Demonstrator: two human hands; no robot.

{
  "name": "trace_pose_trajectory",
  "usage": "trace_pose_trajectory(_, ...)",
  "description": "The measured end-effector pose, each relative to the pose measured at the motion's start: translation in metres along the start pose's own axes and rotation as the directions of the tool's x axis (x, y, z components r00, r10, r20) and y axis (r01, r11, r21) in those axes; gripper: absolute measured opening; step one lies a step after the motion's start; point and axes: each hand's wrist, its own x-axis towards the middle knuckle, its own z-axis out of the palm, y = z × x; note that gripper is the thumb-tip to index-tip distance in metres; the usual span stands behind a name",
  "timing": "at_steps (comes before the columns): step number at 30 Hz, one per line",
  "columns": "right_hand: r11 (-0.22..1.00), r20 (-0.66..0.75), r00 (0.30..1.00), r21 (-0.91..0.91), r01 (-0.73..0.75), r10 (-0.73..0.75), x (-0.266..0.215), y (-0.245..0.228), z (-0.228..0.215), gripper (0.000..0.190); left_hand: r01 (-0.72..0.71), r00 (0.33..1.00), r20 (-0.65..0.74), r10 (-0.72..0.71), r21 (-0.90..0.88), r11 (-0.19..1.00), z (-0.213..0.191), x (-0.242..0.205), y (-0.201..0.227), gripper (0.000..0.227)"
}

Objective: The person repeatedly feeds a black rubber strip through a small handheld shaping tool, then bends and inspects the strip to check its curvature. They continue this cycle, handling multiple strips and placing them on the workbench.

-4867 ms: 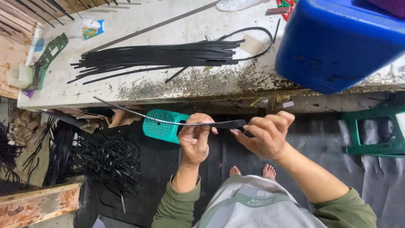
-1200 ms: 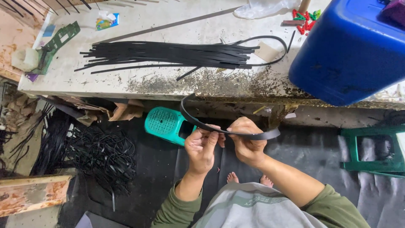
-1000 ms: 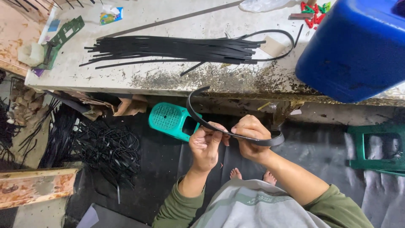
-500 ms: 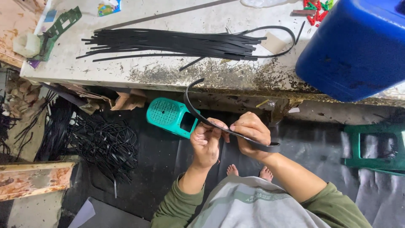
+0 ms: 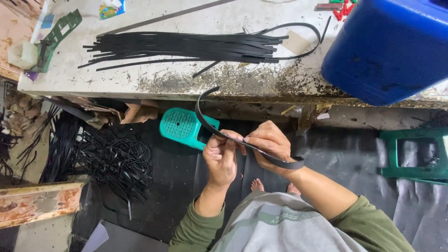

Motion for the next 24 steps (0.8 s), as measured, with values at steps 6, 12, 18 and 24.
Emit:
trace_pose_trajectory(6,0.928,0.057,0.931,0.075,-0.364,0.360,-0.018,-0.001,-0.006,0.008,0.072,0.997,-0.055,-0.061,0.237,0.969,0.004,0.013,0.018,0.017)
trace_pose_trajectory(12,0.607,0.136,0.698,0.395,-0.689,0.703,-0.088,0.005,-0.041,0.032,0.143,0.983,-0.148,-0.104,0.280,0.949,-0.020,0.009,0.014,0.014)
trace_pose_trajectory(18,0.223,0.010,0.285,0.596,-0.771,0.958,-0.122,0.021,-0.064,0.012,0.188,0.957,-0.262,-0.124,0.237,0.953,-0.057,0.016,0.003,0.009)
trace_pose_trajectory(24,0.211,-0.039,0.237,0.609,-0.764,0.971,-0.096,0.019,-0.054,0.009,0.165,0.955,-0.279,-0.100,0.223,0.961,-0.055,0.007,0.003,0.010)
